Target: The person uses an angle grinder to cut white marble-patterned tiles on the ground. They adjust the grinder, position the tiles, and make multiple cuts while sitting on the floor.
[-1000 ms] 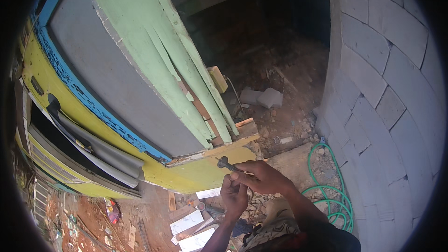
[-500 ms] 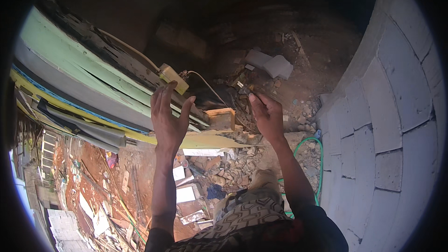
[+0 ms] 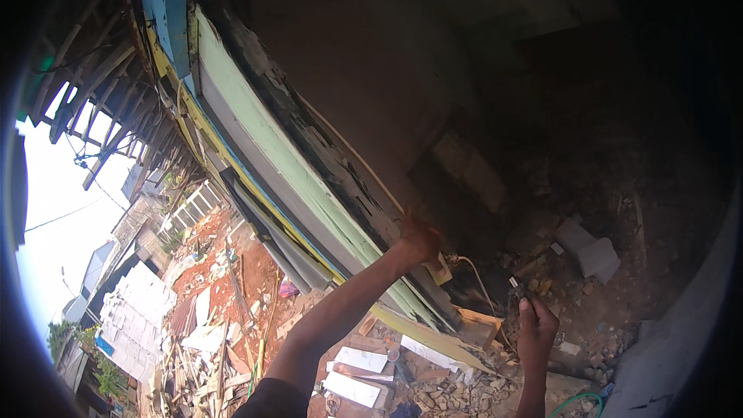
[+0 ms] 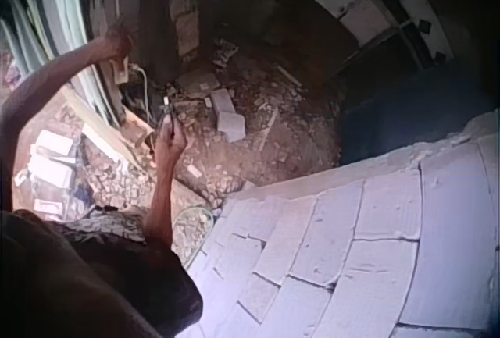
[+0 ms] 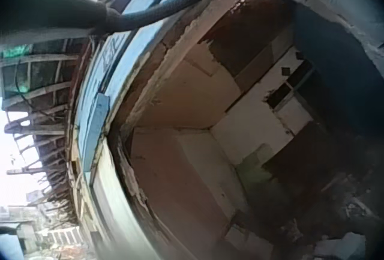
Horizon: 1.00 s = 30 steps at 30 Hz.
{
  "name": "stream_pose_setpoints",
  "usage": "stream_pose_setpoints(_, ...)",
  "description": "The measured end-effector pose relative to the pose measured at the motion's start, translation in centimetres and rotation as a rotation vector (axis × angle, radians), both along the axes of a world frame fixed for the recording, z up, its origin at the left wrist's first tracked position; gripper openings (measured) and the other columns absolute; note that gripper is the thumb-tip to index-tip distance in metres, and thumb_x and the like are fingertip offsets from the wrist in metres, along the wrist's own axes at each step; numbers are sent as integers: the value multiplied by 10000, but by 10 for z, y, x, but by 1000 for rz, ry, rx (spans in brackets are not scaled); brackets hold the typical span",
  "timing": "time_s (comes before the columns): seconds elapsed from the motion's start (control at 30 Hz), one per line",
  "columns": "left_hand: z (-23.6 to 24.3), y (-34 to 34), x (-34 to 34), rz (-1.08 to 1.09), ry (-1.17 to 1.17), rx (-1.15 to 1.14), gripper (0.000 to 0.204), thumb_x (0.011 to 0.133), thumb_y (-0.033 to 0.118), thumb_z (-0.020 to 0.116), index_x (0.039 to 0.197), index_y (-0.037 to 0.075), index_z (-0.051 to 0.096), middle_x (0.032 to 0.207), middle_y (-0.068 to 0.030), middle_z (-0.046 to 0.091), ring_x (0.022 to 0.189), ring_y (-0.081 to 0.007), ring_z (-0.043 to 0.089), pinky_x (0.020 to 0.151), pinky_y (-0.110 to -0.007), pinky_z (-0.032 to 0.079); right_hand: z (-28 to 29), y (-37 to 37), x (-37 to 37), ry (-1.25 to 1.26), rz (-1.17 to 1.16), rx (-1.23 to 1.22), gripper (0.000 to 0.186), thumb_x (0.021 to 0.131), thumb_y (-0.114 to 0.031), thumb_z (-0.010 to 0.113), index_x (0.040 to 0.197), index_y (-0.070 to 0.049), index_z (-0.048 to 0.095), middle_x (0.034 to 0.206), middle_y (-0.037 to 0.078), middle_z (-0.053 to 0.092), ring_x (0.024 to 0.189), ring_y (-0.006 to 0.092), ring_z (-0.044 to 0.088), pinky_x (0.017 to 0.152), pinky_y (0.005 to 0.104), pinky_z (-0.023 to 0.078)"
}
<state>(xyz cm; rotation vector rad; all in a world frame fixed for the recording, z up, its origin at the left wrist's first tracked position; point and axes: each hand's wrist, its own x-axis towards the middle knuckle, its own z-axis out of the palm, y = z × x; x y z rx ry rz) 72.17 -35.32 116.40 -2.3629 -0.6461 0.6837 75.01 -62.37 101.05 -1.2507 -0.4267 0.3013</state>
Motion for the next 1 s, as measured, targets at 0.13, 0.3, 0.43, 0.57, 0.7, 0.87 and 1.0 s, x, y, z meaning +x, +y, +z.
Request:
stream_pose_setpoints(0.13,6,-7,3,-120,-134,0,792,588,608,862,1224,158,714,1225,-81,705,1239,-293,616,1204,-623,134,-45,12,16,-112,0,-10,284,1022,-277,596,826,-72,607,635,-83,395,518,10,335,462,244,251)
stream_pose_setpoints(0.3,-16,16,-10,-297,-347,-14,646,544,521,903,1064,168,757,1026,-56,739,1064,-248,690,1182,-537,231,-20,13,9,-1,43,-8,321,1023,-293,585,777,-90,552,621,-83,379,519,8,329,462,239,244)
stream_pose_setpoints(0.43,26,-36,-9,-369,-300,-19,620,494,529,912,988,185,765,959,-55,743,998,-229,708,1134,-468,306,3,-3,14,28,-29,61,319,1015,-289,597,777,-83,549,621,-83,372,526,17,323,461,244,242)
stream_pose_setpoints(0.57,45,-80,-10,-352,-174,-39,608,525,508,906,1013,176,761,983,-44,745,1035,-224,701,1107,-455,316,21,-18,13,-22,-133,100,297,1012,-277,605,801,-71,576,622,-84,372,546,12,342,460,239,247)
stream_pose_setpoints(0.7,52,-98,-23,-346,-105,-68,584,559,457,909,1030,149,755,1037,-58,735,1142,-229,657,1122,-464,310,21,-33,18,-34,-95,58,283,1014,-268,610,816,-66,599,655,-90,377,574,11,325,499,242,249)
stream_pose_setpoints(0.87,29,-50,-87,-540,-360,-2,614,615,412,889,1125,125,704,1188,-37,660,1265,-221,540,1115,-514,311,47,-4,3,-231,140,-28,298,969,-212,691,1066,69,697,792,-28,592,735,40,465,634,252,377)
stream_pose_setpoints(1.0,21,-33,-105,-678,-476,12,551,653,342,874,1133,138,697,1205,-5,666,1329,-196,486,1145,-515,256,59,14,8,-421,240,-79,320,942,-218,710,1115,52,708,989,185,744,859,191,705,772,314,533)
